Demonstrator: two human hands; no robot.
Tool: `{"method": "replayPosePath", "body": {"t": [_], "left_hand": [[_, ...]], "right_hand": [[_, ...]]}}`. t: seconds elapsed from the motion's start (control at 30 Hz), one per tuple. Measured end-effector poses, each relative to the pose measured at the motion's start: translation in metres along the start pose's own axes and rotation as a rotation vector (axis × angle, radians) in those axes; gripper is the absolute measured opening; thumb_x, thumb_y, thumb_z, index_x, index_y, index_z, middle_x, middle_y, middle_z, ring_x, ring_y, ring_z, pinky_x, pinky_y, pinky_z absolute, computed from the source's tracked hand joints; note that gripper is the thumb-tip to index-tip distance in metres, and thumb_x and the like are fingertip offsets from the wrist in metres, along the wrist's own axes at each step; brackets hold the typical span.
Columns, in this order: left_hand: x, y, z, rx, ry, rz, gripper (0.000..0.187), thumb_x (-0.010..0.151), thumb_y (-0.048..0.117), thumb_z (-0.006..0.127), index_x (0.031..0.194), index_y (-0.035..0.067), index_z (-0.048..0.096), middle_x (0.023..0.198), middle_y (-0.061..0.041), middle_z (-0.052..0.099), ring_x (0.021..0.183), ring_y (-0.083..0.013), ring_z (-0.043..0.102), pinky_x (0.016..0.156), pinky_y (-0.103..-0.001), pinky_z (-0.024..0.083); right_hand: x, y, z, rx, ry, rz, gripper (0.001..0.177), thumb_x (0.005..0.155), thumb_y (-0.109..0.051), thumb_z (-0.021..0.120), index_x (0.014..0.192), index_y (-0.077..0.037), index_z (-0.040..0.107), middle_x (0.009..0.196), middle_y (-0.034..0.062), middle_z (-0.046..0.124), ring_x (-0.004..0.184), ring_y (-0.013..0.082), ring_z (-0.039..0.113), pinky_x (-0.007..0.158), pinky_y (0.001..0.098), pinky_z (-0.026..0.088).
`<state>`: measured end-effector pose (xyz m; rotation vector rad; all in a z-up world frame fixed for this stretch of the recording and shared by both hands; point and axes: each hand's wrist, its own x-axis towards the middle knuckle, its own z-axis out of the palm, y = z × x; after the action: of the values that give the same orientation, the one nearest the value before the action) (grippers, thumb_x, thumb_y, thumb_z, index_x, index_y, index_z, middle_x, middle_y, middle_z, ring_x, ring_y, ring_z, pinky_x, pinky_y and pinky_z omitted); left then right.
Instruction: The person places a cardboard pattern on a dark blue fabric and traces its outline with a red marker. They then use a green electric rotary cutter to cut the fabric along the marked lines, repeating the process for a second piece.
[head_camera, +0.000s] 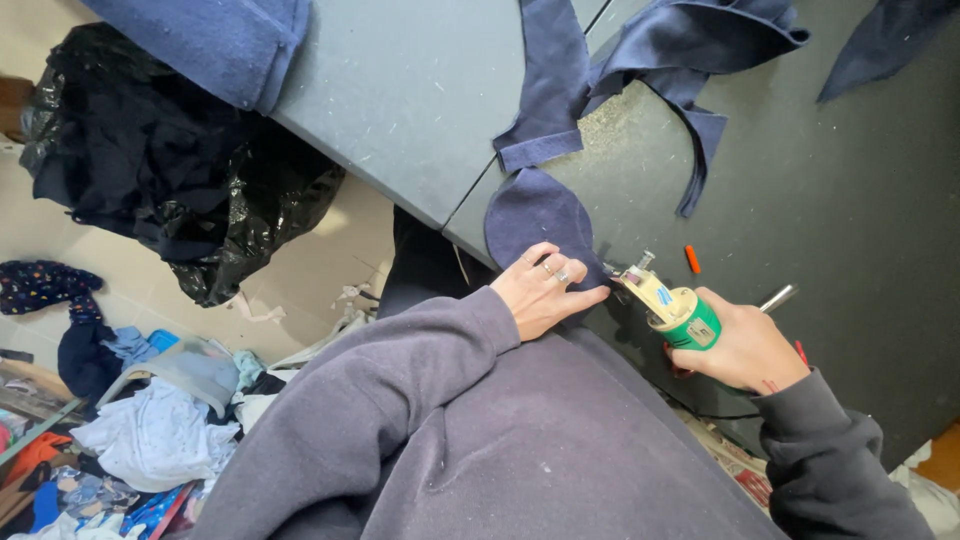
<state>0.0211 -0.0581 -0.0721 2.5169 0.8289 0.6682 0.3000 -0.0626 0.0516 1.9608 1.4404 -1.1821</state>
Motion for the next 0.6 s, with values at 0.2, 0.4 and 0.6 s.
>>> {"method": "replayPosePath", "body": {"t": [0.2, 0.4, 0.6], "left_hand": [[-0.001, -0.001, 0.002, -0.004, 0.019, 0.007, 0.044, 0.092, 0.014, 0.058, 0.133, 0.029, 0.065, 0.105, 0.000, 0.052, 0.102, -0.0170, 0.057, 0.109, -0.040, 0.041], [-0.002, -0.001, 0.001, 0.013, 0.028, 0.019, 0.046, 0.092, 0.014, 0.058, 0.134, 0.031, 0.065, 0.107, -0.001, 0.051, 0.104, -0.0168, 0.056, 0.111, -0.040, 0.040], [-0.003, -0.003, 0.000, 0.005, 0.001, 0.012, 0.047, 0.091, 0.014, 0.058, 0.134, 0.031, 0.066, 0.107, 0.000, 0.051, 0.105, -0.0161, 0.056, 0.113, -0.040, 0.040]], "right_hand": [[0.004, -0.003, 0.000, 0.022, 0.037, -0.077, 0.061, 0.060, -0.033, 0.084, 0.115, -0.012, 0.065, 0.088, 0.0164, 0.077, 0.082, 0.0359, 0.075, 0.078, 0.0433, 0.057], [0.004, -0.018, -0.003, 0.004, 0.041, -0.064, 0.062, 0.062, -0.033, 0.084, 0.118, -0.013, 0.065, 0.091, 0.0165, 0.078, 0.085, 0.0359, 0.076, 0.079, 0.0435, 0.057], [0.004, -0.032, -0.002, 0.017, 0.061, -0.049, 0.070, 0.063, -0.036, 0.085, 0.127, -0.018, 0.064, 0.094, 0.0161, 0.077, 0.088, 0.0358, 0.075, 0.081, 0.0429, 0.057]]}}
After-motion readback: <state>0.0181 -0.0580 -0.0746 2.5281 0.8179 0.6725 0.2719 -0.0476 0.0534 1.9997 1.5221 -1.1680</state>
